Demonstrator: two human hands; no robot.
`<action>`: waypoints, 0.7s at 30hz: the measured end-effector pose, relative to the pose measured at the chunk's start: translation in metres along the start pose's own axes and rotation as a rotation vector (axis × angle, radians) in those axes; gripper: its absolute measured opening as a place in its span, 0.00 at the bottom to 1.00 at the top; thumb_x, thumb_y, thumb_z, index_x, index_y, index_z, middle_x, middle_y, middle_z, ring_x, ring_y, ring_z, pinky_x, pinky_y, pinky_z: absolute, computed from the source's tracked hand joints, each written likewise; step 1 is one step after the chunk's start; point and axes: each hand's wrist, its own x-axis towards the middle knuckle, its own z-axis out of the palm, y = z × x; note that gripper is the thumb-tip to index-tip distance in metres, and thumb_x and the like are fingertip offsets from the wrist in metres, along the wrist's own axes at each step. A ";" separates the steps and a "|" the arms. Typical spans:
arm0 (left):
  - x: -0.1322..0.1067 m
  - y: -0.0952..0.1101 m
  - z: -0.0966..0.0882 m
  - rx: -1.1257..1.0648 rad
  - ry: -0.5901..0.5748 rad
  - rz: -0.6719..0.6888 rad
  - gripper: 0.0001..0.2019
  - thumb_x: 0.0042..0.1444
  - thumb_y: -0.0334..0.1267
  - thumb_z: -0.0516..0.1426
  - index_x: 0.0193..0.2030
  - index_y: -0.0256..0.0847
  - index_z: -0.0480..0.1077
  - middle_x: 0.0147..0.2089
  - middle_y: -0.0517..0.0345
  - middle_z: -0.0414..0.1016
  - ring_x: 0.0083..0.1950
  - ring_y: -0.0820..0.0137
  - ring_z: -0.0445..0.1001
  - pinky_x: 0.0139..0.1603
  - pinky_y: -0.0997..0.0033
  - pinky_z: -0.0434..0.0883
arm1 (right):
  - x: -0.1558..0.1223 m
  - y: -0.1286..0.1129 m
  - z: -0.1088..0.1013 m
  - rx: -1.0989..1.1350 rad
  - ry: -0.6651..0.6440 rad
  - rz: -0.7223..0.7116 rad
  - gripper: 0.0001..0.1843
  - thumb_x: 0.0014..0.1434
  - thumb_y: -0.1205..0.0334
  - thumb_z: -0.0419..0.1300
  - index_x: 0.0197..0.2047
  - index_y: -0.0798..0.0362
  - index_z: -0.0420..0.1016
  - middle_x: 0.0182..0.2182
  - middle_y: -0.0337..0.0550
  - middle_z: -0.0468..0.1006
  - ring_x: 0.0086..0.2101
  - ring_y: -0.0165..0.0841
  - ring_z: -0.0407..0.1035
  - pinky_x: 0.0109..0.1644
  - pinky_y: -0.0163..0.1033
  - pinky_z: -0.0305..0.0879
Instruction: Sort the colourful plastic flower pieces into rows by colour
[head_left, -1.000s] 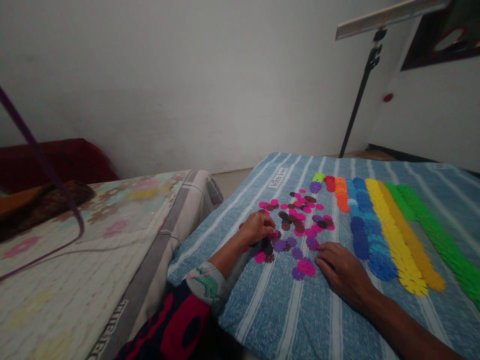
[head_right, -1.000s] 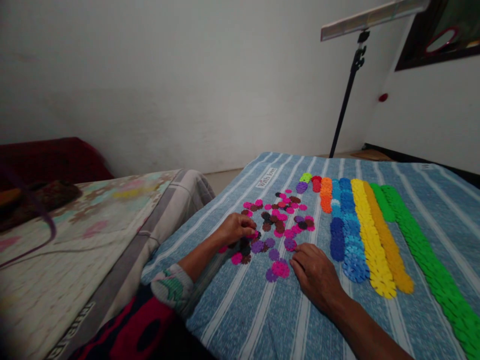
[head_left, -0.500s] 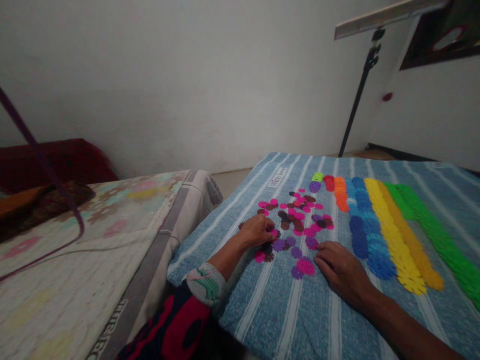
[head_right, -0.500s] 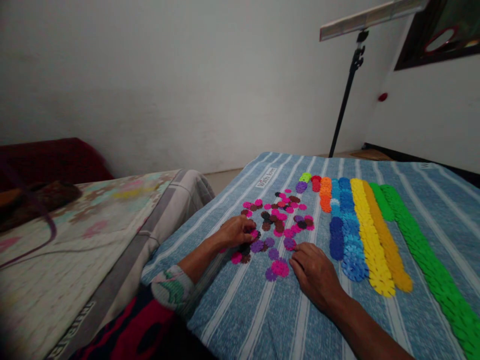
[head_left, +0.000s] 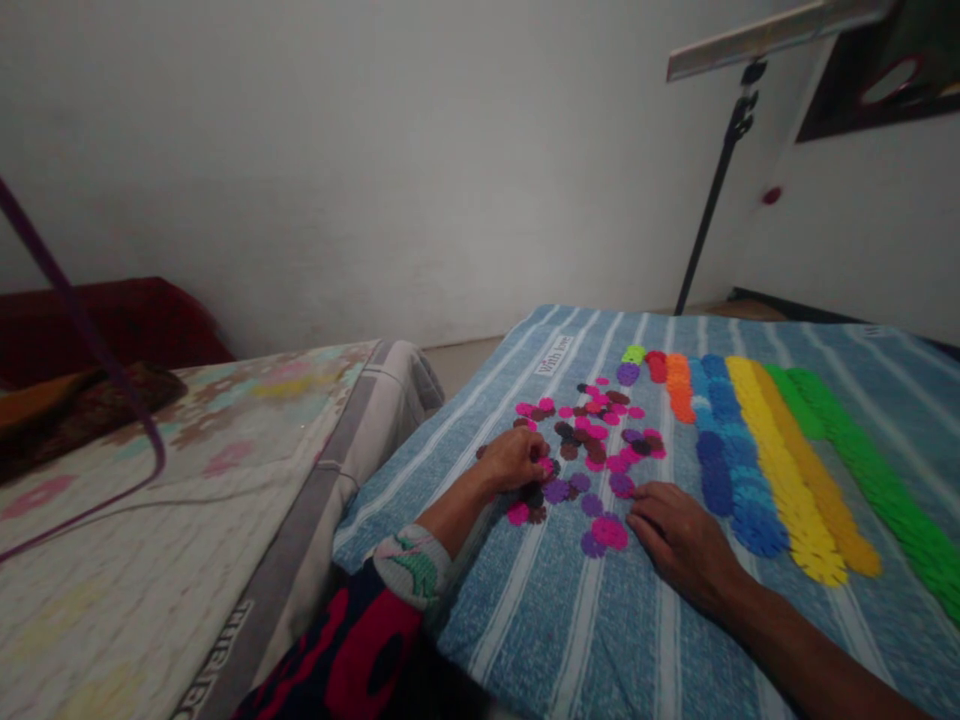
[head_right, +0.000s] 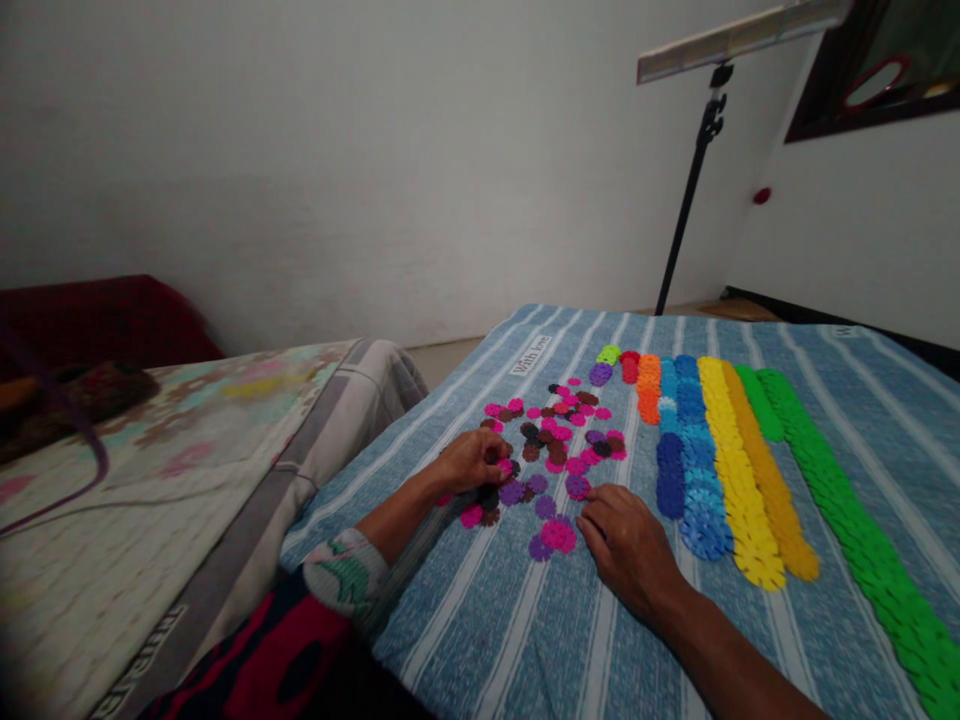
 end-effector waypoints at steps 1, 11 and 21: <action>0.000 0.000 0.000 0.002 0.015 -0.006 0.04 0.40 0.32 0.61 0.26 0.38 0.70 0.26 0.64 0.66 0.29 0.74 0.62 0.30 0.75 0.55 | 0.000 0.000 0.000 -0.001 -0.004 -0.001 0.11 0.64 0.66 0.54 0.33 0.53 0.75 0.37 0.48 0.78 0.39 0.38 0.71 0.45 0.45 0.68; 0.009 -0.018 0.012 -0.282 0.050 -0.002 0.08 0.40 0.35 0.61 0.19 0.37 0.65 0.20 0.67 0.61 0.23 0.77 0.59 0.26 0.76 0.53 | 0.003 0.000 0.000 -0.006 -0.010 -0.021 0.11 0.64 0.67 0.52 0.32 0.54 0.73 0.34 0.48 0.76 0.38 0.38 0.70 0.43 0.45 0.68; 0.004 -0.005 0.011 -0.609 0.075 -0.033 0.13 0.38 0.42 0.64 0.21 0.37 0.65 0.19 0.66 0.64 0.22 0.79 0.60 0.24 0.77 0.54 | 0.002 0.000 0.000 -0.005 -0.021 0.008 0.11 0.65 0.66 0.52 0.33 0.53 0.74 0.35 0.48 0.77 0.39 0.38 0.70 0.44 0.45 0.67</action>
